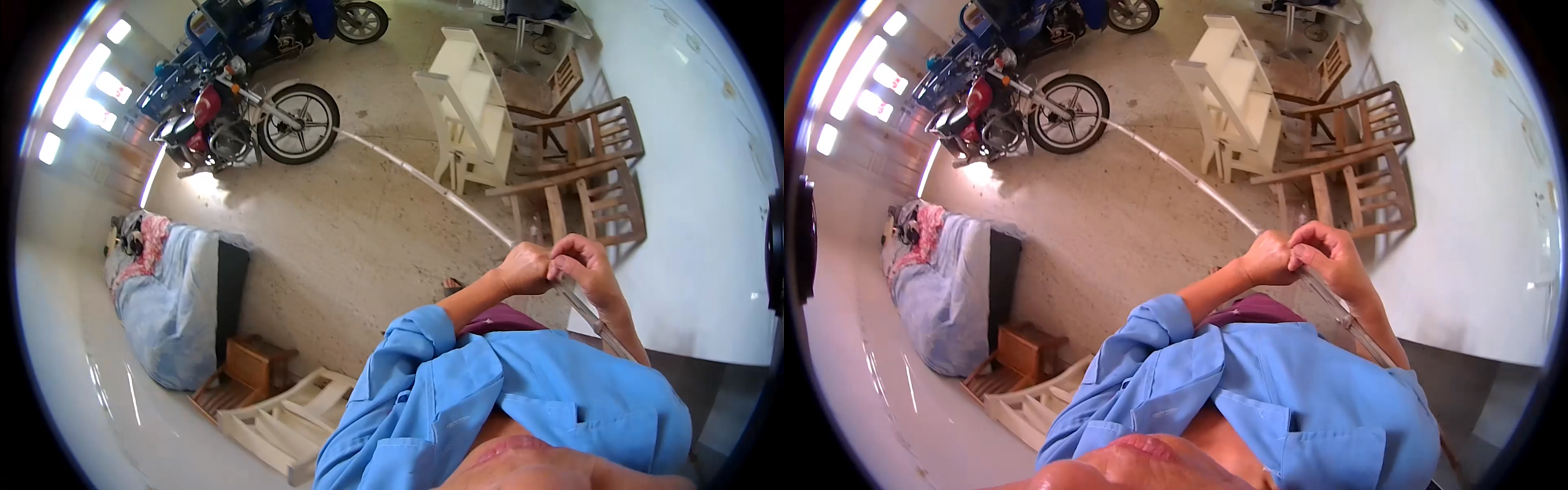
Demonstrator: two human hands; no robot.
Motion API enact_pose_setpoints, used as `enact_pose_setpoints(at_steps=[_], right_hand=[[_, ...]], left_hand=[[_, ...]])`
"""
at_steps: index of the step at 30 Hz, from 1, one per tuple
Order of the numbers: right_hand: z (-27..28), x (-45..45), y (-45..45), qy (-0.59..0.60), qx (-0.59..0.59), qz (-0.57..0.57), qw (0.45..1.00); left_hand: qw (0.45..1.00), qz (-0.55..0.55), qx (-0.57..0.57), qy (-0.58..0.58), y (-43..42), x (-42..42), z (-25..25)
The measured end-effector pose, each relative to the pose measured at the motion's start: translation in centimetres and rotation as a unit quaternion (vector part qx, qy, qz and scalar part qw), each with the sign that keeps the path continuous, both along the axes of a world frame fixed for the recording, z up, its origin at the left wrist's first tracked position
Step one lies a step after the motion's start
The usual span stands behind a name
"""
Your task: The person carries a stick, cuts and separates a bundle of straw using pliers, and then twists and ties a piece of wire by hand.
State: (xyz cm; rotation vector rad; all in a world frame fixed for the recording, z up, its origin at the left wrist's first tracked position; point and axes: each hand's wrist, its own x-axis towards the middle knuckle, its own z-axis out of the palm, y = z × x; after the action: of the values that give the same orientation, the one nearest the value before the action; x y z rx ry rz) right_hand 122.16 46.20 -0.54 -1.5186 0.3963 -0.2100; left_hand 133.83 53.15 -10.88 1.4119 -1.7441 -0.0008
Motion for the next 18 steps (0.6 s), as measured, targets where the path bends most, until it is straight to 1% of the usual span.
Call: enact_pose_setpoints(at_steps=[1, 2, 4, 8, 9, 11, 14, 16, 17, 18], right_hand=[[0.3, 1.9, -0.1, -0.019, -0.005, -0.013, 1.000], [0.6, 3.4, -0.2, -0.014, 0.003, -0.020, 1.000], [1.6, 7.3, -0.9, -0.046, 0.017, -0.041, 0.998], [2.5, 15.4, -2.4, -0.065, 0.011, -0.086, 0.994], [1.9, 17.4, -2.9, -0.078, 0.021, -0.086, 0.993], [2.3, 21.4, -3.5, -0.067, 0.004, -0.093, 0.993], [1.4, 27.3, -4.3, -0.064, -0.005, -0.106, 0.992], [1.0, 31.5, -4.4, -0.065, 0.011, -0.095, 0.993], [0.9, 33.5, -4.4, -0.047, 0.007, -0.107, 0.993], [0.9, 35.5, -4.4, -0.044, 0.001, -0.120, 0.992]], left_hand=[[1.000, -0.003, -0.020, 0.000, -0.6, 2.0, 0.3], [1.000, -0.012, -0.013, -0.011, -1.0, 4.0, 0.9], [0.999, -0.032, -0.013, -0.033, -2.0, 8.4, 2.5], [0.999, -0.030, -0.029, -0.017, -4.2, 16.4, 4.2], [0.999, -0.033, -0.021, -0.024, -4.7, 18.7, 4.1], [0.999, -0.028, -0.006, -0.037, -5.9, 22.7, 3.3], [0.998, -0.046, -0.014, -0.046, -7.1, 28.5, 2.3], [0.995, -0.071, -0.011, -0.065, -7.7, 32.9, 0.8], [0.993, -0.085, -0.011, -0.087, -8.3, 35.0, 0.5], [0.991, -0.098, -0.017, -0.084, -8.4, 37.0, 0.9]])
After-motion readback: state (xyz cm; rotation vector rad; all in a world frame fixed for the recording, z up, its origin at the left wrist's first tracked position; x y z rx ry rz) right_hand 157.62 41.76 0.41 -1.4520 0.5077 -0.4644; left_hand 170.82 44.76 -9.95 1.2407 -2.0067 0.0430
